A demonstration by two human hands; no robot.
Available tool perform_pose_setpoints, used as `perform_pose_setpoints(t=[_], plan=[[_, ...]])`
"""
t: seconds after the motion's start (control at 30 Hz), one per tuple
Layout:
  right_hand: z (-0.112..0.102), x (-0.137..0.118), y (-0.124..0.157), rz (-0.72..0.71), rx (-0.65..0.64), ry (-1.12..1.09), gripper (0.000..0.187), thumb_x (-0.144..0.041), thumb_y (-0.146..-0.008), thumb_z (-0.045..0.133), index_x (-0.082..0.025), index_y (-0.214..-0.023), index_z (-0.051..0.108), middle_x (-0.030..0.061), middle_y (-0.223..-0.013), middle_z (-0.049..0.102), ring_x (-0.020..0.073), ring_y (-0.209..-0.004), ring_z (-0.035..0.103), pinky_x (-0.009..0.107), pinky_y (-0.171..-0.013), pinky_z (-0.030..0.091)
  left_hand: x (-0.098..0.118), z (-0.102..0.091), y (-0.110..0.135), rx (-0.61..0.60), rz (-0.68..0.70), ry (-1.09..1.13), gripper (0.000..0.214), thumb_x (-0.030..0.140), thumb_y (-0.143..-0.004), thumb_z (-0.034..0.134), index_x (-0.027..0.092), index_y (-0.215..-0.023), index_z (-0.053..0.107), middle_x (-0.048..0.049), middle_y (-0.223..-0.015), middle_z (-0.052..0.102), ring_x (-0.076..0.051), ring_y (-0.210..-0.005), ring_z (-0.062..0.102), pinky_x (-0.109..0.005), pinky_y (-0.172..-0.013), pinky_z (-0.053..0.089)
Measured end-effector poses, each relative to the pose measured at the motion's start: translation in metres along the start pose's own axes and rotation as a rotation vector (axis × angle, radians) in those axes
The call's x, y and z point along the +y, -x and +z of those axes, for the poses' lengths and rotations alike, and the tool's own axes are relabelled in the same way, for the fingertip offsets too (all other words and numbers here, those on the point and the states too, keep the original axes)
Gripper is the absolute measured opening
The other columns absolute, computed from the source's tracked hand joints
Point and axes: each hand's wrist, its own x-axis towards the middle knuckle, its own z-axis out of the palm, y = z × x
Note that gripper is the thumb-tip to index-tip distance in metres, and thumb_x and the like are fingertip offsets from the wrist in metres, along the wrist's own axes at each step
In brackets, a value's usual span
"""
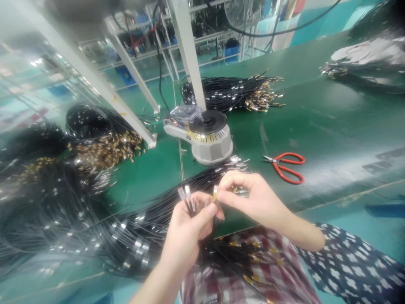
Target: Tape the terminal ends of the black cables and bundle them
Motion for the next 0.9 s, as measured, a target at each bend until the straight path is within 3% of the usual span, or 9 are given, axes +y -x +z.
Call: perform_pose_setpoints(t=[0.13,0.3,0.37,0.5,0.6,0.77,0.83,0.9], plan=[[-0.006,-0.001,-0.004,0.112,-0.072,-0.062,0.012,-0.023,-0.076,0.074,-0.017,-0.068,0.068,0.0011,-0.072,0.066,0.0145,-0.069,0.059,0.029,-0.071,0.046,0.000,-0.002,0.000,-0.100,-0.067,0.023,0.021,0.026,-0.077,0.076,0.012,-0.073,0.060,-0.0030,-0.056,0.065,0.000,-0.037,0.027,-0.016,-0.038,0.016],[-0.012,0.011,-0.007,0.095,-0.278,-0.272,0.015,-0.028,-0.080,0.072,-0.016,-0.073,0.067,0.0008,-0.075,0.062,0.0135,-0.072,0.058,0.028,-0.073,0.046,-0.003,-0.006,-0.003,-0.262,-0.166,0.086,0.024,0.029,-0.075,0.077,0.012,-0.071,0.062,-0.0053,-0.057,0.066,0.001,-0.035,0.025,-0.016,-0.037,0.013],[-0.016,0.017,-0.009,0.136,-0.287,-0.344,0.017,-0.030,-0.084,0.069,-0.016,-0.075,0.066,0.0002,-0.075,0.061,0.0120,-0.070,0.056,0.027,-0.071,0.045,-0.004,-0.007,-0.004,-0.232,-0.155,0.063,0.020,0.028,-0.077,0.076,0.011,-0.074,0.065,-0.0058,-0.062,0.067,0.002,-0.036,0.025,-0.017,-0.038,0.014],[-0.032,0.022,-0.013,0.080,-0.078,-0.340,0.014,-0.027,-0.086,0.068,-0.017,-0.076,0.066,-0.0006,-0.078,0.061,0.0101,-0.073,0.053,0.022,-0.070,0.043,-0.005,-0.005,-0.006,-0.137,-0.107,0.032,0.017,0.022,-0.074,0.077,0.011,-0.084,0.067,-0.0008,-0.067,0.062,0.001,-0.039,0.030,-0.018,-0.040,0.019],[-0.041,0.018,-0.014,0.057,-0.030,-0.268,0.012,-0.027,-0.085,0.069,-0.018,-0.077,0.067,-0.0006,-0.079,0.063,0.0111,-0.077,0.055,0.023,-0.074,0.044,-0.005,-0.004,-0.006,-0.086,-0.084,0.037,0.019,0.021,-0.072,0.078,0.014,-0.081,0.063,0.0015,-0.065,0.059,-0.003,-0.041,0.038,-0.019,-0.042,0.026],[-0.032,0.014,-0.010,0.116,-0.112,-0.068,0.015,-0.030,-0.087,0.065,-0.017,-0.091,0.068,0.0032,-0.088,0.067,0.0139,-0.080,0.059,0.027,-0.075,0.047,-0.006,-0.008,-0.005,-0.004,-0.061,-0.019,0.018,0.022,-0.074,0.076,0.014,-0.082,0.062,-0.0009,-0.063,0.063,-0.009,-0.046,0.052,-0.021,-0.044,0.037],[-0.023,0.015,-0.008,0.125,-0.178,-0.056,0.021,-0.032,-0.087,0.063,-0.016,-0.101,0.068,0.0044,-0.091,0.068,0.0142,-0.078,0.060,0.028,-0.073,0.048,-0.006,-0.010,-0.004,-0.004,-0.067,-0.010,0.018,0.022,-0.074,0.075,0.014,-0.083,0.062,-0.0012,-0.064,0.064,-0.010,-0.045,0.054,-0.021,-0.044,0.039],[-0.014,0.014,-0.009,0.133,-0.219,-0.060,0.022,-0.032,-0.085,0.065,-0.015,-0.098,0.068,0.0044,-0.087,0.068,0.0140,-0.075,0.060,0.028,-0.070,0.049,-0.006,-0.011,-0.003,-0.023,-0.074,0.014,0.017,0.023,-0.075,0.074,0.014,-0.083,0.061,-0.0012,-0.062,0.064,-0.010,-0.044,0.054,-0.021,-0.043,0.040]])
